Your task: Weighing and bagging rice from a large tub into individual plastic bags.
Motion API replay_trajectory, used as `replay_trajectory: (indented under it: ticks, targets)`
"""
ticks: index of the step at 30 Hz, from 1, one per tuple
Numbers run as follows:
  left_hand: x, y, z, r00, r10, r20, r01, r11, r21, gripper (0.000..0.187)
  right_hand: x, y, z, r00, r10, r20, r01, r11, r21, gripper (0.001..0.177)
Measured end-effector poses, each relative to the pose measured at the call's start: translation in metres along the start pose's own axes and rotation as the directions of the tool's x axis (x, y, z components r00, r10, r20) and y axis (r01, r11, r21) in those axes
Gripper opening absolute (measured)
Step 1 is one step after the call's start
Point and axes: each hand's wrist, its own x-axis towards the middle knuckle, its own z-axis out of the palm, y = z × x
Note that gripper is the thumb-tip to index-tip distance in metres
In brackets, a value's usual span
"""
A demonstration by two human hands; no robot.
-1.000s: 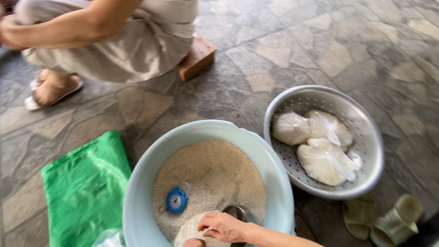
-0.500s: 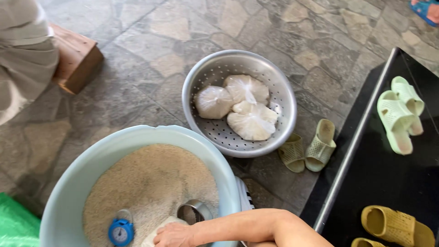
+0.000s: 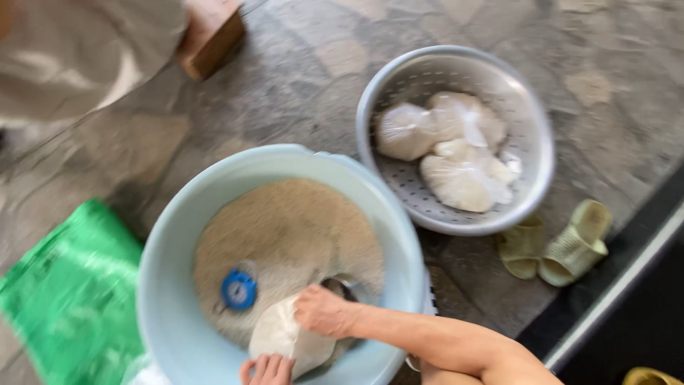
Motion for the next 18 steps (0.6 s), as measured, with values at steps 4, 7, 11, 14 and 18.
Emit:
replay_trajectory:
  ticks: [4,7,11,14,18]
  targets:
    - [0.068,0.048,-0.061,0.92,-0.154,0.361,0.175,0.984,-0.025,0.017,-0.006,0.018,-0.011,0.989,0.053,0.136,-0.056,0.998,0.019,0.01]
    - [0.078,0.05,-0.067,0.837,-0.266,0.478,0.289,0.957,0.027,0.012,-0.009,0.024,-0.006,0.997,0.059,0.045,-0.063,0.994,0.087,0.013]
    - [0.101,0.046,-0.092,0.756,-0.333,0.563,0.445,0.893,-0.07,0.011,-0.002,0.025,-0.017,0.994,0.096,0.052,-0.106,0.97,0.219,0.01]
    - [0.119,0.05,-0.106,0.798,-0.376,0.471,0.591,0.643,-0.488,0.011,0.002,0.014,-0.022,0.957,0.26,0.127,-0.286,0.779,0.558,0.01]
    - [0.103,0.047,-0.069,0.61,-0.349,0.712,0.776,0.079,-0.626,0.013,0.011,-0.002,-0.006,0.787,0.338,0.515,-0.534,-0.042,0.844,0.016]
